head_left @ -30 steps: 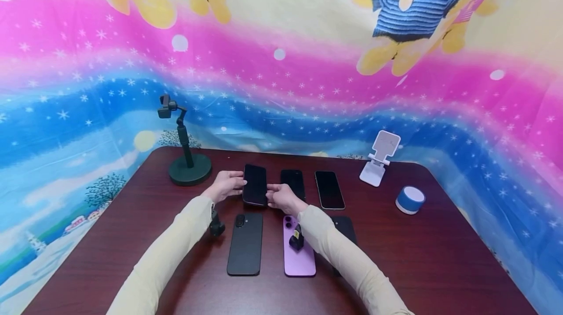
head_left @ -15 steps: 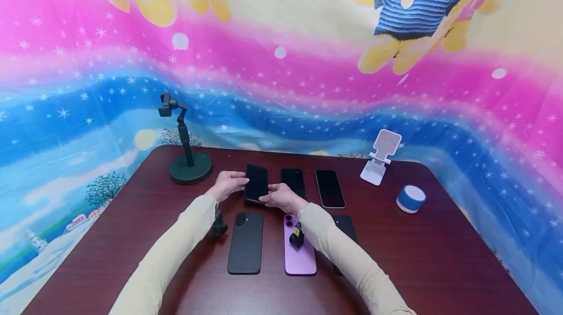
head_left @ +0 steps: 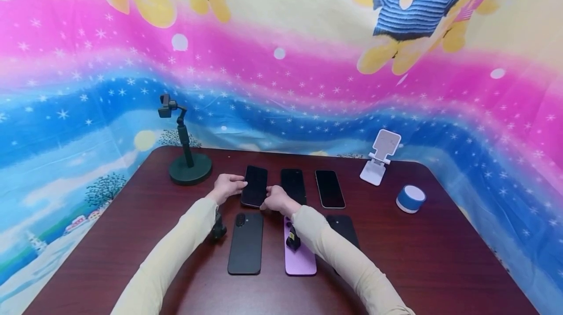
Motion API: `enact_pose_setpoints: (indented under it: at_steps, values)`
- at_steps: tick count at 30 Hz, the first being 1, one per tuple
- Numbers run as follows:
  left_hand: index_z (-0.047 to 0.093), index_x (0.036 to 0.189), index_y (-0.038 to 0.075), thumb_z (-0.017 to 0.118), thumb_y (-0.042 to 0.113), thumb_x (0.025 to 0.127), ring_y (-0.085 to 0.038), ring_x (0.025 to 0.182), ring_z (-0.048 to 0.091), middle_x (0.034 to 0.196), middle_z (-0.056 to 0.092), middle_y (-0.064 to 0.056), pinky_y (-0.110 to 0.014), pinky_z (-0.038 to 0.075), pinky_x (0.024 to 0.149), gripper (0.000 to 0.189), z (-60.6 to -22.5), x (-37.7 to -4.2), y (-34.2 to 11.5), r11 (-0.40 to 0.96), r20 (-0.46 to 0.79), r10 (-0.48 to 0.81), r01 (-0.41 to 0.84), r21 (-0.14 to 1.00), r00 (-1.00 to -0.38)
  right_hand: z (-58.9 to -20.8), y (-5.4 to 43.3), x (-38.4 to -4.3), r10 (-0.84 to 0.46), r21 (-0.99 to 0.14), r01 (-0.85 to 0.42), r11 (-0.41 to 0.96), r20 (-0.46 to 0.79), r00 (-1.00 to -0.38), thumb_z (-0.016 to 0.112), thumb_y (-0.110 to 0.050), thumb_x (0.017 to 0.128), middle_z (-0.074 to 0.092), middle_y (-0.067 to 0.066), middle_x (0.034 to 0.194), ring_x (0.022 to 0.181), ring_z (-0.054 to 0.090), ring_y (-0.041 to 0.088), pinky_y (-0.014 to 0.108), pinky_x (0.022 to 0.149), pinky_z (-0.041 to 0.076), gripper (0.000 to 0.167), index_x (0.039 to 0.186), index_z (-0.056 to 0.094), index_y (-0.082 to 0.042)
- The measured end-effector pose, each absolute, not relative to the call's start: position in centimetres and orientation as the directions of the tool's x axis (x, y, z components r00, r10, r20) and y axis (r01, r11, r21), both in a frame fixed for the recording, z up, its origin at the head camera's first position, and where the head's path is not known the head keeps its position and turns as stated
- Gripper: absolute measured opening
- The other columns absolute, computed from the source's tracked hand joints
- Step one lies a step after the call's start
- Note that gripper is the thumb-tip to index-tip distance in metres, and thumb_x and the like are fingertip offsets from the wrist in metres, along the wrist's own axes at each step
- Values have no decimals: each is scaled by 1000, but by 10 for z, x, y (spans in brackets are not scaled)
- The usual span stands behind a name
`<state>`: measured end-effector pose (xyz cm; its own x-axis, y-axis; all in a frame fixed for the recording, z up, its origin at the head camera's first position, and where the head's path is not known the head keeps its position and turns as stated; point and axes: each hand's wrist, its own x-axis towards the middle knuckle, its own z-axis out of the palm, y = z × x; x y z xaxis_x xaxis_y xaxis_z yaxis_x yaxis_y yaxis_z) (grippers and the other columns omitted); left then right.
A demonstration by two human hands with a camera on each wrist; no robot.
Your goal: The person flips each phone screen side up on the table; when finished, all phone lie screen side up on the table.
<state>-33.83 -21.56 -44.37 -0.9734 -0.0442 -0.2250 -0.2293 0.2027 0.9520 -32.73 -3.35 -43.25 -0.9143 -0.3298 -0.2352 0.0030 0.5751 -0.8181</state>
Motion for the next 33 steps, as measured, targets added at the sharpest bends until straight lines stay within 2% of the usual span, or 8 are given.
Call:
enact_pose_setpoints:
  at_steps: [9,13,16,20,23,28,33]
  values:
    - [55,128,-10,58,8,95,-37,116,59,130,55,-29,-40,52,93,37,-450,-337,-215,240,-208,-95,-225,944,-974,-432,-33,-327,-346,-817,11,577,-256,-902,68,2,82,46,25,141,132,43,31,40,103,45,69,143,36,7]
    - [54,129,-10,58,7,95,-37,117,58,130,55,-30,-41,51,94,38,-451,-338,-216,237,-205,-88,-220,946,-975,-432,-33,-328,-345,-812,15,583,-264,-901,67,2,83,47,25,140,116,55,29,34,87,52,69,144,35,6]
    - [54,129,-10,59,7,94,-37,118,58,131,55,-29,-42,50,96,39,-450,-337,-214,248,-205,-79,-219,944,-976,-432,-32,-327,-338,-810,23,586,-271,-901,67,1,84,45,24,141,109,57,27,31,80,51,70,145,34,6]
    - [56,128,-8,61,8,93,-35,116,59,130,55,-28,-42,49,97,39,-448,-336,-213,279,-202,-86,-218,935,-976,-432,-32,-328,-331,-813,39,582,-280,-901,66,0,85,43,23,144,119,52,27,36,89,52,70,146,32,4]
    - [58,126,-7,63,10,92,-32,110,63,126,59,-26,-42,50,95,38,-447,-336,-212,364,-169,-96,-193,911,-981,-433,-32,-328,-332,-817,44,575,-282,-900,65,0,86,42,24,145,122,52,29,39,93,51,70,147,32,4]
    - [62,123,-5,66,14,90,-28,95,70,114,67,-23,-42,54,90,38,-445,-336,-211,549,-101,-107,-144,823,-989,-434,-32,-329,-343,-822,34,568,-274,-899,65,2,85,41,25,145,118,54,28,38,90,52,70,146,32,5]
    - [61,124,-5,66,13,90,-28,91,71,113,67,-24,-38,57,83,38,-443,-336,-209,583,-102,-110,-147,799,-989,-434,-32,-329,-347,-822,40,567,-283,-894,65,1,85,40,25,146,119,53,28,36,89,52,69,147,32,4]
